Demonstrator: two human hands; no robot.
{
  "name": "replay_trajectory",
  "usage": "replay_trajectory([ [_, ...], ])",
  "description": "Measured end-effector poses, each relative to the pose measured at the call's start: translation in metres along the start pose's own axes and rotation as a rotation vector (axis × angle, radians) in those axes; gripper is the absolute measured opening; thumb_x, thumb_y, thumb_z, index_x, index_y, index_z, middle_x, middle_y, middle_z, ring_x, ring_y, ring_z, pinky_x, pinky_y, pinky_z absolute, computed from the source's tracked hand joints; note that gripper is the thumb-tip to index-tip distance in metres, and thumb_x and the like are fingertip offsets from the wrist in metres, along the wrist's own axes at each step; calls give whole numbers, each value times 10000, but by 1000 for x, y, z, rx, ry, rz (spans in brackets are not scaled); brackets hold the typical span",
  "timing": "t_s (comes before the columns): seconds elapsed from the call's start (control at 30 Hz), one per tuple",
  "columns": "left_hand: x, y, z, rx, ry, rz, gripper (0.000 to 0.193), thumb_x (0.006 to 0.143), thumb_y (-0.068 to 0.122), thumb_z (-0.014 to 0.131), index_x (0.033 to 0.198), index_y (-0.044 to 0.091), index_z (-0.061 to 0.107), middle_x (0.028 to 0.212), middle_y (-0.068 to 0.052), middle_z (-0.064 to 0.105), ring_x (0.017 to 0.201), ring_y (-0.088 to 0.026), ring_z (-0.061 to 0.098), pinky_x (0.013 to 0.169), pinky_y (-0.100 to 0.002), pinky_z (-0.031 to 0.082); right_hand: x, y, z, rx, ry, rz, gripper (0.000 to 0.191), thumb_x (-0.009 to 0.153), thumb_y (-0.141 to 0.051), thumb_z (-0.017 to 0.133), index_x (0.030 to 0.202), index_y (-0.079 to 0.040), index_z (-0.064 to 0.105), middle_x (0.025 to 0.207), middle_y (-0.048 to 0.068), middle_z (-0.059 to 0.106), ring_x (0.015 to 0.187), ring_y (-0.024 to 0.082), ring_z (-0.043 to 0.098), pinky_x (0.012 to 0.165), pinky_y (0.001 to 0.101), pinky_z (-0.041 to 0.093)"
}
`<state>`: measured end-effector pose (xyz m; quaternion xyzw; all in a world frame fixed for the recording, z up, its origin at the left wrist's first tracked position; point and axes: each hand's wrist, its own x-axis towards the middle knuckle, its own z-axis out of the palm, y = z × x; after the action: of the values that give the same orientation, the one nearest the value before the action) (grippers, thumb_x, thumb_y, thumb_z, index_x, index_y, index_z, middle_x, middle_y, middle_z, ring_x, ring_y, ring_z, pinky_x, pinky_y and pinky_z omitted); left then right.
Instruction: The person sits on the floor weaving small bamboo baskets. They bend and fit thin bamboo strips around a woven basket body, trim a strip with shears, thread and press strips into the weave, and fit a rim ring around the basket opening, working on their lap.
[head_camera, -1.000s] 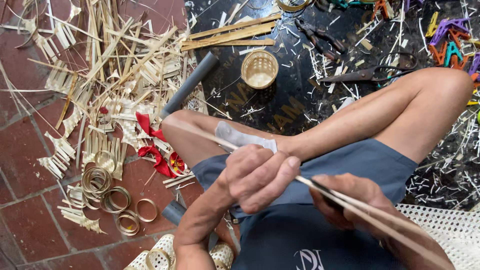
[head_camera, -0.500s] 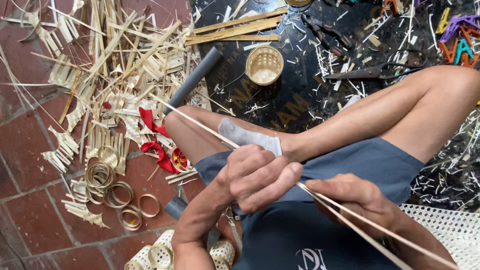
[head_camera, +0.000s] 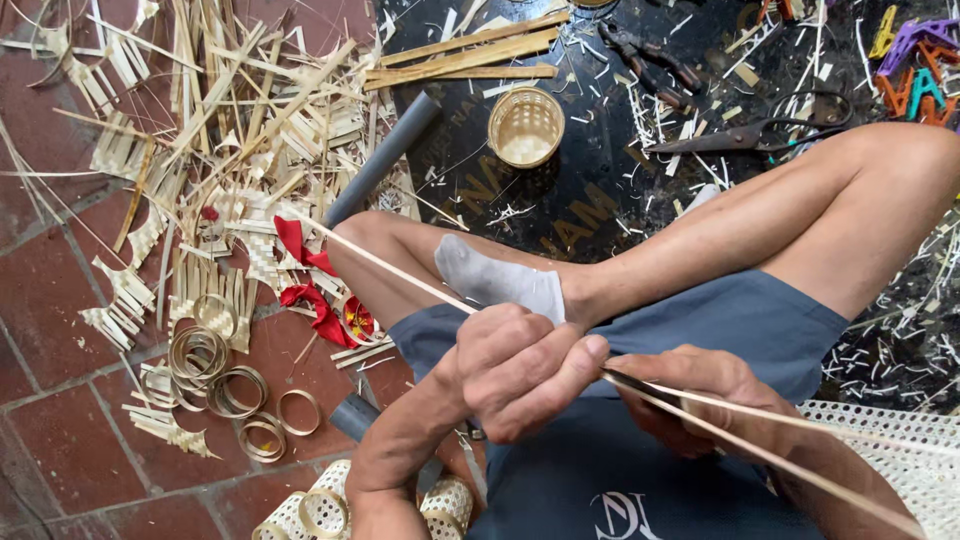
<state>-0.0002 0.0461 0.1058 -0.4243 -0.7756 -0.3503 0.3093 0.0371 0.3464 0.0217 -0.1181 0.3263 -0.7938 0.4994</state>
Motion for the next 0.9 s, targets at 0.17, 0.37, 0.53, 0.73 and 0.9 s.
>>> replay_trajectory([
  [0.17, 4, 5, -14, 107, -21, -48, 305, 834, 84, 761, 1091, -53, 672, 917, -141, 680, 735, -207, 646, 615, -329, 529, 10, -42, 37, -117, 46, -32, 701, 975, -471, 620, 1451, 36, 520, 727, 68, 545, 508, 126, 446, 400, 278, 359],
  [0.37, 0, 3, -13, -15, -95, -63, 313, 895, 42, 798, 1138, -119, 683, 979, -159, 702, 727, -175, 614, 581, -311, 448, 18, -36, 32, -6, 160, 182, 806, 901, -569, 641, 1363, 87, 564, 661, 33, 496, 472, 119, 417, 376, 275, 340],
  [0.53, -1, 2, -10, 60, -54, -105, 363, 831, 34, 744, 1152, -115, 663, 976, -170, 685, 760, -213, 637, 627, -354, 493, 12, -27, 22, 155, 321, 449, 800, 1045, -599, 621, 844, 163, 487, 545, 82, 469, 413, 172, 423, 375, 317, 366],
  [0.73, 2, 3, -10, 46, -1, -63, 372, 822, 38, 739, 1140, -131, 647, 975, -190, 696, 758, -227, 638, 621, -350, 497, 23, -32, 36, -208, 192, 141, 796, 892, -679, 611, 1042, 101, 659, 564, 35, 518, 425, 119, 454, 367, 269, 367],
  [0.9, -4, 7, -10, 53, -56, -106, 358, 831, 25, 748, 1139, -129, 652, 957, -177, 697, 725, -198, 611, 589, -327, 444, 20, -30, 35, -68, 164, -34, 775, 937, -645, 612, 1156, 96, 544, 600, 23, 485, 462, 105, 433, 389, 264, 384],
])
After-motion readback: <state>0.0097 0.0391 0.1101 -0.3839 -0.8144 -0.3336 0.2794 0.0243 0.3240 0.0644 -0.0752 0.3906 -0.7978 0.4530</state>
